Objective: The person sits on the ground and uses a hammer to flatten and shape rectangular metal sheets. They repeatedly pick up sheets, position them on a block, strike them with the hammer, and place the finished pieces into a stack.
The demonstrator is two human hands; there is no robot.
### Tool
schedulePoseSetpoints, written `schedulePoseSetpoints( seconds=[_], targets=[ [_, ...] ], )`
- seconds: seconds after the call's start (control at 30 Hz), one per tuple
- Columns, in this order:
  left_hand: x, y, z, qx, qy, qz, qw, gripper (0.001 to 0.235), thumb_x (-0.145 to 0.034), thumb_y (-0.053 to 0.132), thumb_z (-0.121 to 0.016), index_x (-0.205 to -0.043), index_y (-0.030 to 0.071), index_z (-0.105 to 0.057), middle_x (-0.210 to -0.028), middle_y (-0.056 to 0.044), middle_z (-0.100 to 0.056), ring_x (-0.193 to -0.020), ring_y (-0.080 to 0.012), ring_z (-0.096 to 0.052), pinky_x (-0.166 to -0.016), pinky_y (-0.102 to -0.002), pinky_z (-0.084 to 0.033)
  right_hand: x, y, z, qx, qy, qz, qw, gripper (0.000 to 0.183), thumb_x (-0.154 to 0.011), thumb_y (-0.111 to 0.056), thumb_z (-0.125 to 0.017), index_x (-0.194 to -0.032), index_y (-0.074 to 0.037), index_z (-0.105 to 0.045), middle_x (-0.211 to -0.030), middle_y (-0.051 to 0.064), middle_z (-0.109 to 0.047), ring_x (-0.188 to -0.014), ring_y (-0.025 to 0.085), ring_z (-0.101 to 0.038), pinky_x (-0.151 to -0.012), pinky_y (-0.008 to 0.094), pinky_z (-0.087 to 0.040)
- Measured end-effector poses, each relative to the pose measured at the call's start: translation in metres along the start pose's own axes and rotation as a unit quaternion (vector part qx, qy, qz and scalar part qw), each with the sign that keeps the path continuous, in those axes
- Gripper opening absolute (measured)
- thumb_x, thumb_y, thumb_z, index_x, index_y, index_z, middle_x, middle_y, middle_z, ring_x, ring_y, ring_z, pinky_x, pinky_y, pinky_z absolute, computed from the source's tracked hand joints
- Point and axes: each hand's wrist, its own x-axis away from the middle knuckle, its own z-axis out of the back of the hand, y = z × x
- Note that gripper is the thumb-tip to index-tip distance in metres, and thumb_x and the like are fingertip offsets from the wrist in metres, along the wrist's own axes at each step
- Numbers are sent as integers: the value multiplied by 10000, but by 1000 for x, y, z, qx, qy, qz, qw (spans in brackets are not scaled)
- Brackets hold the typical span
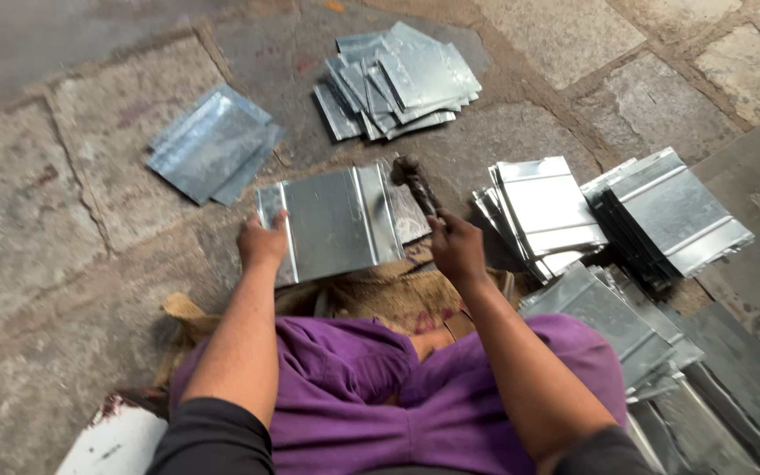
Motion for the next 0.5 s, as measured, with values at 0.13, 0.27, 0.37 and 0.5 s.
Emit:
schedulePoseSetpoints(
  seconds=[0.13, 0.27, 0.37, 0.5],
  targets=[
    [-6, -10, -5, -9, 11, 5, 1000, 624, -909, 604, -702, -1060, -1, -703, -1082, -275, -708, -1031, -456, -694, -911, -518, -551, -6, 4, -1, -86, 60, 67, 992, 227, -1091, -249, -573, -1165, -84, -711, -670, 51, -646, -527, 117, -572, -466, 289, -425],
    [-7, -13, -7, -6, 16, -9, 1000, 603, -914, 585, -704, -1071, 3, -705, -1061, -275, -715, -1026, -453, -687, -903, -518, -546, -12, 13, -18, -179, 78, 175, 965, 270, -1127, -283, -543, -1225, -76, -686, -788, 76, -683, -627, 126, -601, -530, 291, -482],
    [-4, -11, -2, -1, 15, -27, 1000, 544, -925, 551, -690, -1068, 26, -723, -1031, -255, -730, -1007, -440, -697, -906, -507, -547, -18, 24, -32, 42, 18, 104, 994, 341, -1063, -345, -651, -1202, -48, -745, -853, 178, -733, -652, 168, -693, -615, 347, -521],
    [3, -9, 4, 12, -24, 34, 999, 467, -997, 469, -622, -1064, 17, -720, -988, -238, -743, -950, -406, -720, -881, -493, -546, -20, 38, -27, -23, -62, -151, 986, 350, -1057, -337, -524, -1181, -72, -717, -782, 137, -727, -582, 209, -656, -561, 385, -532]
  ],
)
